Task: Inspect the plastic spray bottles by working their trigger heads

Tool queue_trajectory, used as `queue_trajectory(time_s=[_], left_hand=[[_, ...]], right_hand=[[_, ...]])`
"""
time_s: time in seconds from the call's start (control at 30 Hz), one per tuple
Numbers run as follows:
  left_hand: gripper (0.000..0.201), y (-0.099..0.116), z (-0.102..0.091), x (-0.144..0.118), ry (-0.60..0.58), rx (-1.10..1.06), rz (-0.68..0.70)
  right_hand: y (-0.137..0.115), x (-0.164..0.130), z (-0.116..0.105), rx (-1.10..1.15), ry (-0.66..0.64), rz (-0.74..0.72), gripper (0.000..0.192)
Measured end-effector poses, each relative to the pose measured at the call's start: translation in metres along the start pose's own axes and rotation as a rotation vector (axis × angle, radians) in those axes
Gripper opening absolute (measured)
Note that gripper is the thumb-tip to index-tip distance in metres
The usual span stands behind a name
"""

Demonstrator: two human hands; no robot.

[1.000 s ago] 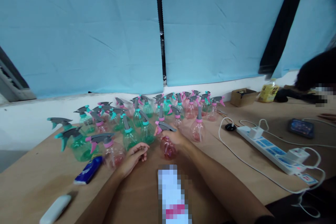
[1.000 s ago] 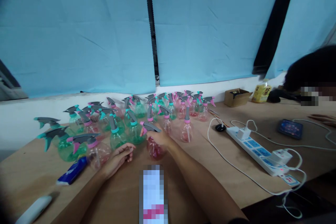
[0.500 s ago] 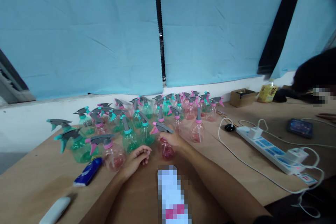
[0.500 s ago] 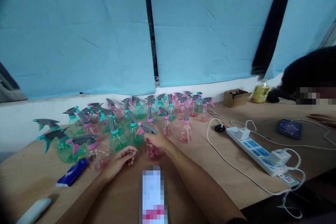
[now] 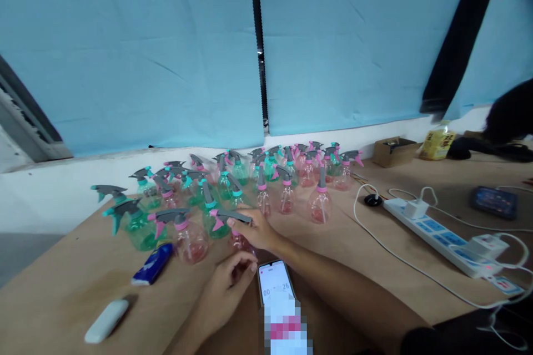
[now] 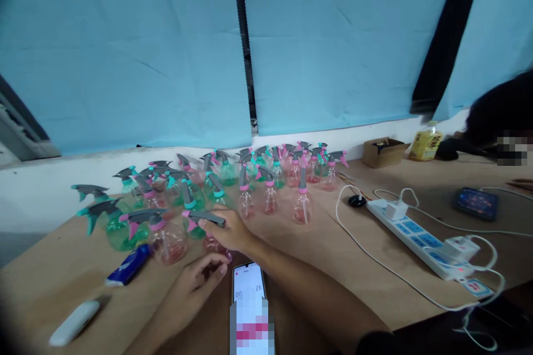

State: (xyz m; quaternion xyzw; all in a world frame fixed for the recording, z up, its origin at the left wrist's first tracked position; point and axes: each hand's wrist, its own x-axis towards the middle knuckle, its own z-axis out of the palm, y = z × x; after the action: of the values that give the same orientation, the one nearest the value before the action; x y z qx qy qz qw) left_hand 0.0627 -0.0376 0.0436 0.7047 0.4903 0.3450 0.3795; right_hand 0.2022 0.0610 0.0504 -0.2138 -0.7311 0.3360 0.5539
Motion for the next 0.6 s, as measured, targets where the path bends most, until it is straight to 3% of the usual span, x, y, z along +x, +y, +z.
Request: queue_trajectory(time_s=[0.1, 0.23, 0.43, 0.53, 0.6], left_hand=[[0.031, -0.003, 0.000, -0.019, 0.160, 0.007, -0.105], [0.050, -0.009, -0.001, -0.035, 0.282, -0.222, -0.212], [0.067, -0.020, 0.000, -0.042, 0.384, -0.551, -0.200], [0.072, -0.022, -0.001, -0.045, 0.418, -0.603, -0.216], [0.077, -0.024, -0.002, -0.047, 0.424, -0.630, -0.215]], right_hand=[[-0.007, 0.011, 0.012, 0.055, -0.207, 0.019, 0.039], [-0.013, 0.023, 0.027, 0.078, -0.388, 0.107, 0.037], [-0.029, 0.046, 0.026, 0.014, -0.746, 0.227, 0.034], [-0.037, 0.064, 0.015, -0.018, -0.753, 0.180, 0.040], [-0.042, 0.076, 0.011, 0.023, -0.727, 0.158, 0.033]])
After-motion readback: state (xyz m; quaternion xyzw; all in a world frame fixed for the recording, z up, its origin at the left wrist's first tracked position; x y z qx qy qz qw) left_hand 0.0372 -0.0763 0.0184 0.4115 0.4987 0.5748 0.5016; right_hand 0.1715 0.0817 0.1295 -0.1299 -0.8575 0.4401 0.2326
